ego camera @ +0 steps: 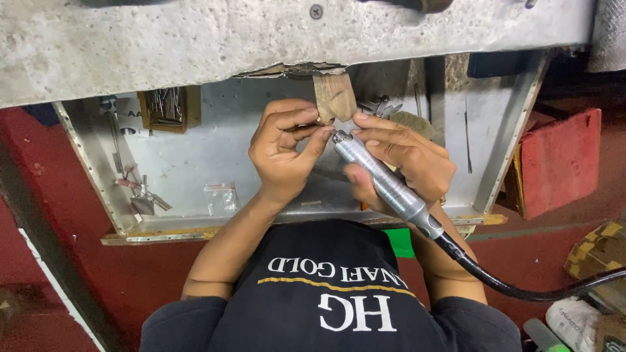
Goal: Using a handheld rotary tool to shape and polish a small metal ring at a jewelry workbench.
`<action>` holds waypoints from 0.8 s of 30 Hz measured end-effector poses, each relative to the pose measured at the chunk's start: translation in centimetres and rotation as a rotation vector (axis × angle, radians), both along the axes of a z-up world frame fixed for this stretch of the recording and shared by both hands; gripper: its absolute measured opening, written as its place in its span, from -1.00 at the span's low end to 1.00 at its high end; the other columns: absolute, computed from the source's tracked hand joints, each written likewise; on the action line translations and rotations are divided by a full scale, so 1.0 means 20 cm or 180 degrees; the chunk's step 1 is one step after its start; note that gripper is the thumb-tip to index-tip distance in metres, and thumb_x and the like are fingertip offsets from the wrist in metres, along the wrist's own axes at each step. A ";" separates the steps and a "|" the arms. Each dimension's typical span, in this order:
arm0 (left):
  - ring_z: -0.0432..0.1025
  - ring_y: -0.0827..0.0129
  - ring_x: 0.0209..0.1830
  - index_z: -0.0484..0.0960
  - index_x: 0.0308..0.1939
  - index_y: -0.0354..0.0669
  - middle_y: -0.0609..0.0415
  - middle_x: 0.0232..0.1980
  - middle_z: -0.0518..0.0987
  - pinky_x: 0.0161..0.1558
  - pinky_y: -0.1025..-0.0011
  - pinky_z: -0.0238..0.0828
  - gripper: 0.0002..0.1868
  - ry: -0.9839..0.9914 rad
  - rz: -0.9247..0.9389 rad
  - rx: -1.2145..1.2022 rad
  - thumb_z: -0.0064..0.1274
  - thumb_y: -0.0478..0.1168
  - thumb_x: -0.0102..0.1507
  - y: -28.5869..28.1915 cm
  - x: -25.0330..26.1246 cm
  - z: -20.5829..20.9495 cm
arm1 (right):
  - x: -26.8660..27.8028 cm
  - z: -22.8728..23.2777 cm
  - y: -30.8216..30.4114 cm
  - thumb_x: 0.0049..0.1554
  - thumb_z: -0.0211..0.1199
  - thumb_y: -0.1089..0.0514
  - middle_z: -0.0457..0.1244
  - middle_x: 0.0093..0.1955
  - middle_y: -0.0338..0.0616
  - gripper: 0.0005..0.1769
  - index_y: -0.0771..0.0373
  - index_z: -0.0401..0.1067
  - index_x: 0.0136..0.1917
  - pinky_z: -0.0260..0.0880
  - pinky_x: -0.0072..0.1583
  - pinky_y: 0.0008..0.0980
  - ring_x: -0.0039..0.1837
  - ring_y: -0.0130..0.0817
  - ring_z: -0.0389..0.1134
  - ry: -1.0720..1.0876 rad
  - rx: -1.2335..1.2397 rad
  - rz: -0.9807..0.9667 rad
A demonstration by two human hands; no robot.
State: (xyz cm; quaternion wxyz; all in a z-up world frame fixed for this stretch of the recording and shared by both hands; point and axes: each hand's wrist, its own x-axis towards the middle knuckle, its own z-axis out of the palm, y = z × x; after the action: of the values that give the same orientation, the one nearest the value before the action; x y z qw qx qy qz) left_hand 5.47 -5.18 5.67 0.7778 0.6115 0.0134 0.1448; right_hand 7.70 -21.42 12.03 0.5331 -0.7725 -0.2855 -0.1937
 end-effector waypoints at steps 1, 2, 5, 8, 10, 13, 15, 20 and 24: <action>0.67 0.11 -0.13 0.58 -0.03 -0.54 -0.20 -0.06 0.56 -0.13 0.41 0.77 -0.73 0.0003 -0.0001 0.0001 0.28 -0.53 0.23 0.00 0.00 0.00 | 0.00 0.00 0.00 0.13 0.45 0.22 0.42 -0.24 0.28 -0.66 0.53 0.38 -0.22 0.59 -0.07 0.07 -0.13 0.36 0.53 0.0003 0.0001 -0.0001; 0.67 0.11 -0.12 0.58 -0.02 -0.54 -0.20 -0.05 0.56 -0.12 0.40 0.77 -0.72 0.0000 -0.0006 -0.0015 0.29 -0.52 0.22 0.00 0.00 0.00 | 0.00 0.00 0.00 0.13 0.45 0.21 0.42 -0.24 0.28 -0.66 0.53 0.38 -0.22 0.59 -0.07 0.07 -0.13 0.36 0.53 0.0017 0.0004 -0.0005; 0.67 0.10 -0.13 0.59 -0.03 -0.53 -0.21 -0.05 0.57 -0.12 0.40 0.77 -0.72 -0.0028 0.0024 0.0018 0.31 -0.51 0.22 0.00 0.00 0.00 | 0.00 -0.01 0.00 0.12 0.46 0.22 0.42 -0.24 0.28 -0.66 0.55 0.39 -0.23 0.59 -0.08 0.07 -0.14 0.37 0.53 0.0025 0.0004 -0.0008; 0.67 0.10 -0.15 0.60 -0.04 -0.52 -0.22 -0.05 0.56 -0.14 0.40 0.76 -0.73 -0.0066 0.0070 0.0106 0.31 -0.50 0.22 0.00 0.01 0.00 | 0.00 -0.01 -0.01 0.11 0.47 0.23 0.42 -0.24 0.29 -0.66 0.56 0.39 -0.23 0.59 -0.08 0.06 -0.14 0.37 0.53 0.0020 0.0005 0.0005; 0.67 0.10 -0.16 0.60 -0.04 -0.52 -0.23 -0.05 0.56 -0.15 0.40 0.76 -0.73 -0.0080 0.0083 0.0146 0.31 -0.50 0.22 0.00 0.00 -0.01 | 0.00 -0.01 0.00 0.11 0.47 0.24 0.42 -0.24 0.30 -0.66 0.56 0.40 -0.22 0.59 -0.08 0.06 -0.14 0.37 0.53 0.0022 0.0010 0.0019; 0.67 0.08 -0.17 0.61 -0.05 -0.52 -0.24 -0.06 0.56 -0.16 0.38 0.76 -0.74 -0.0086 0.0102 0.0180 0.31 -0.50 0.22 0.00 0.00 -0.02 | 0.00 0.00 0.00 0.12 0.46 0.24 0.42 -0.24 0.30 -0.67 0.56 0.40 -0.22 0.59 -0.08 0.06 -0.14 0.37 0.53 0.0022 -0.0006 0.0000; 0.67 0.04 -0.18 0.61 -0.07 -0.54 -0.27 -0.07 0.57 -0.17 0.36 0.77 -0.75 -0.0090 0.0134 0.0211 0.32 -0.51 0.21 0.00 0.00 -0.02 | 0.00 0.00 0.00 0.11 0.48 0.24 0.42 -0.23 0.29 -0.67 0.55 0.41 -0.22 0.59 -0.07 0.06 -0.13 0.36 0.53 0.0058 -0.0034 0.0006; 0.66 0.03 -0.15 0.63 -0.06 -0.52 -0.25 -0.07 0.57 -0.18 0.36 0.76 -0.75 -0.0136 0.0122 0.0231 0.32 -0.51 0.22 0.01 0.00 -0.01 | 0.01 0.00 -0.01 0.11 0.47 0.24 0.42 -0.24 0.30 -0.67 0.57 0.42 -0.21 0.60 -0.08 0.05 -0.14 0.36 0.53 0.0038 -0.0069 0.0034; 0.67 0.02 -0.17 0.65 -0.08 -0.53 -0.25 -0.10 0.58 -0.21 0.34 0.76 -0.76 -0.0199 0.0163 0.0320 0.33 -0.50 0.21 0.02 0.01 -0.02 | 0.01 0.03 0.01 0.11 0.47 0.26 0.42 -0.24 0.29 -0.69 0.58 0.43 -0.21 0.60 -0.08 0.04 -0.14 0.35 0.53 0.0032 -0.0102 0.0009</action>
State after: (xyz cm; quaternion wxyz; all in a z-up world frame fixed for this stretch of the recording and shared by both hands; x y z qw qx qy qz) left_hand 5.68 -4.81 5.28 0.7422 0.6444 -0.0025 0.1842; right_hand 7.97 -21.21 12.65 0.5224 -0.7815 -0.2870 -0.1844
